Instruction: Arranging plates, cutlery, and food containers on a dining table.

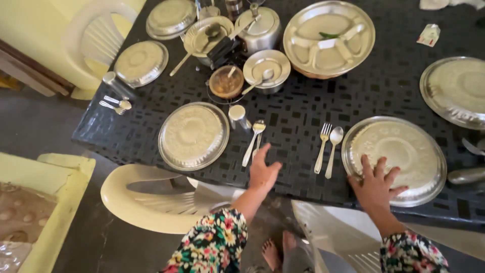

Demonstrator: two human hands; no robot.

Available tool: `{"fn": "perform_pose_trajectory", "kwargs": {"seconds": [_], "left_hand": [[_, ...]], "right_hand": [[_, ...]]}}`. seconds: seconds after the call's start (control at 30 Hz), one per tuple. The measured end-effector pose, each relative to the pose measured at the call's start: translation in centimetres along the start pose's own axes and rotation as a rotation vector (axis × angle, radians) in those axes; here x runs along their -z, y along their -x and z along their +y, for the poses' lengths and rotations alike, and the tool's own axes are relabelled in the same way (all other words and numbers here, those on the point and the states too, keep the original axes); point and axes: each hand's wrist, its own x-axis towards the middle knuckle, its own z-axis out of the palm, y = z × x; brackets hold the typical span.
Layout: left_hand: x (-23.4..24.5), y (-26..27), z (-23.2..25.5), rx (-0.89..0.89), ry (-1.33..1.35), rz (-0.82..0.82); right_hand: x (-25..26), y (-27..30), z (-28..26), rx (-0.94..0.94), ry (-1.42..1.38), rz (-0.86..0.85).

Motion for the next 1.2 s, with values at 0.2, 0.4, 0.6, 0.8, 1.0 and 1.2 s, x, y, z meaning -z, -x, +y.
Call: {"fn": "perform_pose_trajectory", "kwargs": {"seconds": [0.2,0.4,0.6,0.8,1.0,1.2], "left_hand": [[3.0,-1.5,3.3,0.506,0.099,0.111],[5.0,-2.9,3.1,0.497,0.192,0.241],[6.8,-4.9,1.1,0.316,0.125,0.213],[9.8,-7.6,-0.5,0.19,0.199,0.116],[11.3,-9.1,-3.3,0.22,0.158,-0.036],[11.5,-9.8,-5.2,0.155,0.229,-0.109]], "right_hand": [[0.1,-1.1,1.0,0.088,-0.009,0.079],[4.7,0.7,-4.9,-0.004,0.007,0.08],[5.2,1.3,-11.8,0.387,-0.336,0.277],[5.0,0.9,-17.3,0.285,-0.203,0.14],[-1.0,0.6,-14.5,0.26,-0.078,0.243],[1.7,1.9,-15.6,0.224,-0.122,0.235]]}}
